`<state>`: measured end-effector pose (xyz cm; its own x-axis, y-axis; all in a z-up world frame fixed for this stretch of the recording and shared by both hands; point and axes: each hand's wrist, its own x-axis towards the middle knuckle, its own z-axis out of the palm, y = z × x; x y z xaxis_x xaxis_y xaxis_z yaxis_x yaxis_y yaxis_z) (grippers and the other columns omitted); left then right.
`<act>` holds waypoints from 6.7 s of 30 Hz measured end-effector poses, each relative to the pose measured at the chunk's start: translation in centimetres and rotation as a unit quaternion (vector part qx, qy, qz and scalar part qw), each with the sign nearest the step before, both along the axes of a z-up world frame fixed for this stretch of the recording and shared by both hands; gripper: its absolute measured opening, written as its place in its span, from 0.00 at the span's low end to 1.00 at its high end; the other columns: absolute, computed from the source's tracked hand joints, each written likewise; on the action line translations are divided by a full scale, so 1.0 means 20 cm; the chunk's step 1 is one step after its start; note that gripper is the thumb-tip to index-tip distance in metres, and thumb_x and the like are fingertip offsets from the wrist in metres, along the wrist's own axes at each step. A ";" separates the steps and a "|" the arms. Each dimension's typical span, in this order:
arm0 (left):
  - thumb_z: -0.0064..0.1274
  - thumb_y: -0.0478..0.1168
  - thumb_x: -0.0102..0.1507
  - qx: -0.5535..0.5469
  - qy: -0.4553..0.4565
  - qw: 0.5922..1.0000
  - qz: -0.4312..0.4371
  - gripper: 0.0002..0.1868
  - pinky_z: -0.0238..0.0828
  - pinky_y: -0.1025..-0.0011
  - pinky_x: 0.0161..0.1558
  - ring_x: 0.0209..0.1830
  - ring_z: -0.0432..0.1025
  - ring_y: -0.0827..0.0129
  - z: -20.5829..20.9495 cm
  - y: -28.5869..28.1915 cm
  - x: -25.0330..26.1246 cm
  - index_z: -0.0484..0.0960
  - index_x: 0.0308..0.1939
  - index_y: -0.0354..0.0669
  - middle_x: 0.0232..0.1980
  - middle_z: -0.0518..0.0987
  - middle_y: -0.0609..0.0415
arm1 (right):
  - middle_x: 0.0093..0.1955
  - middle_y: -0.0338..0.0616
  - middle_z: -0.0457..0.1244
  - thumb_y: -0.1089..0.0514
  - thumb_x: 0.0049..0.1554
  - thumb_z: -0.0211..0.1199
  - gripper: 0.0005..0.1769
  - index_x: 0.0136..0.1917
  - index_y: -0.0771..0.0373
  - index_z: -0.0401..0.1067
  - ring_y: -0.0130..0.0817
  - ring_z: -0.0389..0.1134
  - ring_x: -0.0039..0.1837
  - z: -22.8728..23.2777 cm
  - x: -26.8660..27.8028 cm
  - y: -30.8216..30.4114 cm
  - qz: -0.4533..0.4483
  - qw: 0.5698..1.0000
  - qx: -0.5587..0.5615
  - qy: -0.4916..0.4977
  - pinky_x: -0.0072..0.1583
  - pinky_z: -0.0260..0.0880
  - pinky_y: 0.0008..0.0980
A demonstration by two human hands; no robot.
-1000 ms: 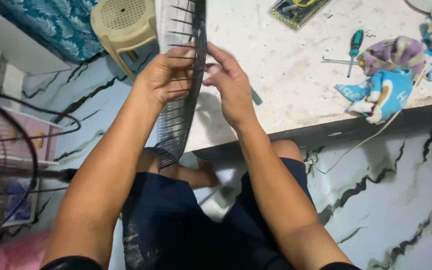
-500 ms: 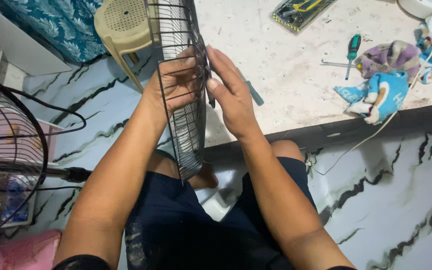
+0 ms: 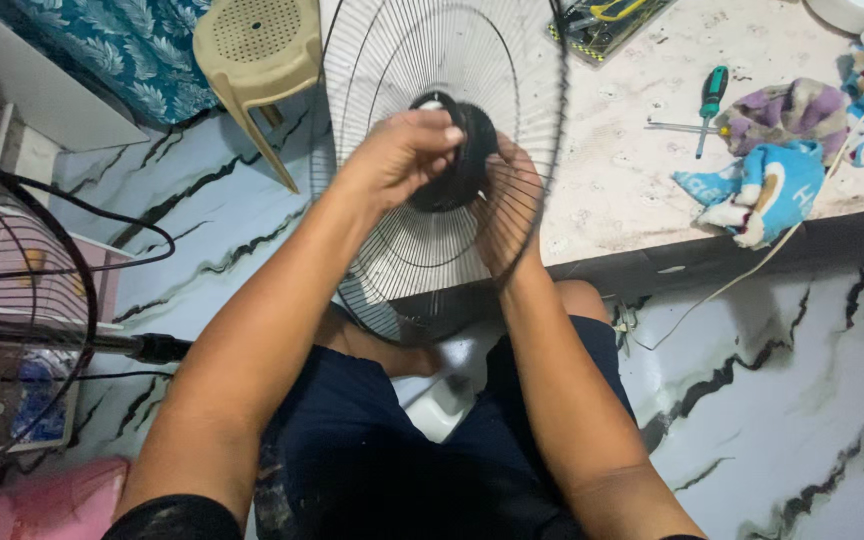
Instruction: The person aligns and secures the front wire cage of an electric fan onto its base using a screwdriver. They repeatedly tighten the central hub nut to fasten the cage in place.
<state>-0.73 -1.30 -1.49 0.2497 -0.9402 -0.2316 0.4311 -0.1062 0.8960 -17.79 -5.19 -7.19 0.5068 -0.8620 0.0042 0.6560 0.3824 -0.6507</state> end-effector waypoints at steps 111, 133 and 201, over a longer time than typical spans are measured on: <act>0.67 0.37 0.50 -0.031 -0.705 0.695 0.136 0.14 0.71 0.58 0.49 0.50 0.70 0.50 -0.32 0.06 0.06 0.86 0.39 0.38 0.46 0.77 0.45 | 0.38 0.61 0.68 0.56 0.44 0.71 0.15 0.39 0.70 0.76 0.55 0.73 0.43 0.07 0.16 -0.23 0.042 0.538 -0.502 0.676 0.47 0.74 0.46; 0.63 0.45 0.60 0.099 -0.775 0.624 0.017 0.15 0.74 0.56 0.49 0.51 0.73 0.48 -0.33 -0.05 0.13 0.86 0.39 0.35 0.47 0.79 0.41 | 0.46 0.60 0.70 0.56 0.48 0.67 0.14 0.43 0.69 0.79 0.49 0.74 0.49 0.14 0.26 -0.23 0.094 0.500 -0.412 0.756 0.52 0.75 0.41; 0.58 0.35 0.60 0.001 -0.812 0.584 0.016 0.06 0.77 0.57 0.47 0.48 0.74 0.47 -0.34 0.02 0.11 0.85 0.37 0.34 0.44 0.79 0.41 | 0.47 0.58 0.67 0.62 0.54 0.61 0.07 0.45 0.68 0.73 0.54 0.70 0.49 0.05 0.03 -0.30 0.035 0.501 -0.674 0.542 0.54 0.71 0.49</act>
<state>1.52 -0.86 -8.36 0.1583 -0.9294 0.3333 -0.9844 -0.1222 0.1268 -17.21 -11.23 -6.25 0.8702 -0.4257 0.2482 -0.3455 -0.8862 -0.3085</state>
